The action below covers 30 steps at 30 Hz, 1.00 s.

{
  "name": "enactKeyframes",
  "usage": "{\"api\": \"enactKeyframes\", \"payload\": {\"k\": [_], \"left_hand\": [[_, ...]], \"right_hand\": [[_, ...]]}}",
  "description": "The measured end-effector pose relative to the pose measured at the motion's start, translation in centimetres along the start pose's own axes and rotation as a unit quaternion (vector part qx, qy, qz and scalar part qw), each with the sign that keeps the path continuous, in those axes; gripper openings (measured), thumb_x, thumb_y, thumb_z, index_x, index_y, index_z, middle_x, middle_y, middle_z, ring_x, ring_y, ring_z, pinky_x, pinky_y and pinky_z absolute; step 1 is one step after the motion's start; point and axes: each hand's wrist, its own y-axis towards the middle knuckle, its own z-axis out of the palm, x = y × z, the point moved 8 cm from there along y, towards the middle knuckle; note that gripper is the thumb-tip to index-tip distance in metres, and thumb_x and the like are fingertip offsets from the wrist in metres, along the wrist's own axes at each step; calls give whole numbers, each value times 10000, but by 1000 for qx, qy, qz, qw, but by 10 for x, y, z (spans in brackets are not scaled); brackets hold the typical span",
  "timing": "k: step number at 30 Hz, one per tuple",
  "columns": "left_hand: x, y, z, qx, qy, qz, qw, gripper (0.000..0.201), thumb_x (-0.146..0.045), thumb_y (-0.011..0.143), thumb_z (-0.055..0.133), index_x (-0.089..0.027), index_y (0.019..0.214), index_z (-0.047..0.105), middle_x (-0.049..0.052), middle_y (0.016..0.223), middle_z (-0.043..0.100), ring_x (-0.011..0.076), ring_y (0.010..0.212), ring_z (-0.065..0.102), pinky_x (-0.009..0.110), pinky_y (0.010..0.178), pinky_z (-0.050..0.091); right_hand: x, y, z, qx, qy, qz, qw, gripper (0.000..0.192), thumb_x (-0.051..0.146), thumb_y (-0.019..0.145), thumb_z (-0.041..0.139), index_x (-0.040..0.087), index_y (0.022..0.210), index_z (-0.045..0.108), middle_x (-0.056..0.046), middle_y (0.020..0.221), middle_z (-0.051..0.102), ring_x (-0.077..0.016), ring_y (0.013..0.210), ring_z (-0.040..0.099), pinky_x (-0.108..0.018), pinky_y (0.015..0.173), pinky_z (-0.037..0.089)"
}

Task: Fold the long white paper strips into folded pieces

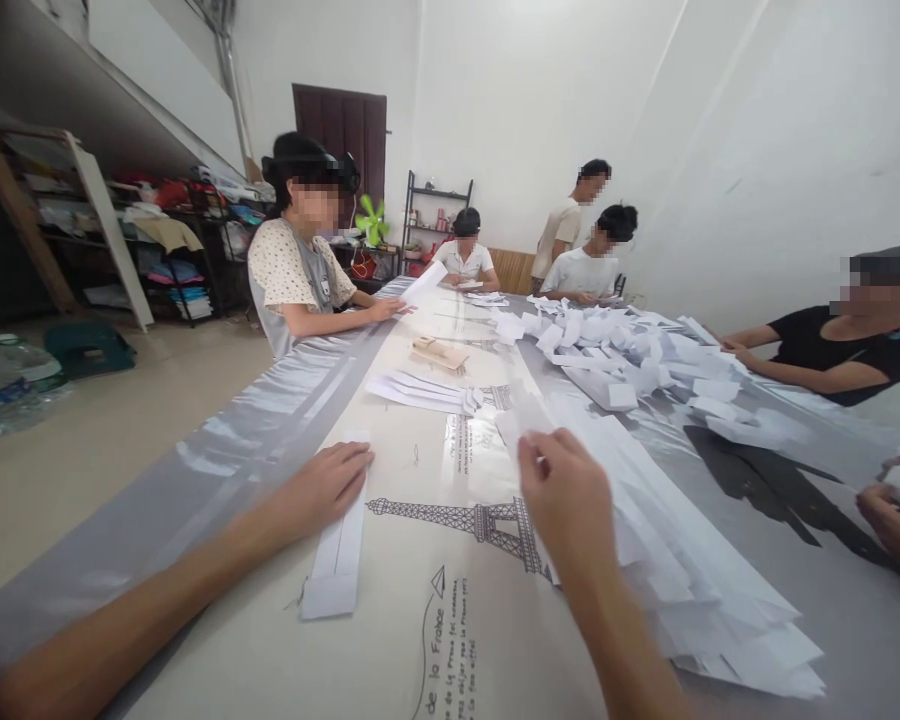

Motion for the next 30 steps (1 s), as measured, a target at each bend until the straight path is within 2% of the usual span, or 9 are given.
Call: {"api": "enactKeyframes", "payload": {"k": [5,8,12,16,18,20,22,25,30], "left_hand": [[-12,5,-8,-25,-24,-33,999,265,-286,1012,408,-187,1158,606,135,1273,624,295,1165,584,465,996,468],[-16,7,-18,-47,-135,-88,986,296,-402,1024,408,-209,1046,631,96,1105,679,268,1048,616,410,920,478],[-12,3,-9,-20,-353,-224,908,368,-533,986,457,-216,876,608,-1,666,641,193,642,606,300,624,446],[-12,4,0,-30,-481,-270,834,290,-396,842,657,-194,1038,588,-2,711,688,180,608,626,266,573,444],[-10,6,2,-34,-512,-274,814,318,-337,825,648,-181,1095,585,-5,708,682,159,569,603,247,532,421],[-7,6,2,-37,-529,-281,800,349,-325,830,645,-177,1140,582,-31,644,641,132,501,546,231,487,379],[-4,5,2,-44,-544,-281,789,358,-322,839,653,-176,1159,588,-49,604,611,116,468,509,228,480,371],[-4,4,1,-50,-564,-280,775,359,-318,845,667,-168,1162,593,-40,606,626,118,473,531,240,504,407],[-1,1,7,-44,-597,-308,740,343,-383,870,679,-157,1116,601,55,782,724,183,635,678,273,565,498]], "right_hand": [[64,-43,67,204,44,-90,974,300,230,992,453,227,845,715,-30,845,618,-146,579,559,-282,546,380],[84,-65,88,247,43,-108,962,320,189,981,454,212,755,679,-17,770,569,-140,543,523,-284,527,362],[99,-76,91,257,107,-125,952,333,190,987,440,211,758,681,-18,757,554,-153,570,512,-300,543,391],[95,-68,87,270,260,-92,922,269,293,1001,485,236,929,739,-32,842,637,-165,668,596,-314,649,494],[79,-55,82,221,289,-48,930,249,337,980,532,229,1111,713,-69,1031,660,-198,841,642,-343,760,531],[59,-45,80,183,275,3,944,370,364,937,590,211,1271,636,-106,1205,621,-244,1025,626,-388,850,536],[46,-43,90,232,290,52,927,462,379,912,613,216,1343,584,-105,1213,626,-236,967,638,-397,813,558],[49,-51,102,338,337,54,877,461,355,919,593,263,1370,578,-73,1197,654,-205,883,638,-387,786,572],[64,-58,95,363,347,13,865,582,354,927,592,345,1494,461,-64,1316,613,-197,910,606,-423,850,560]]}}
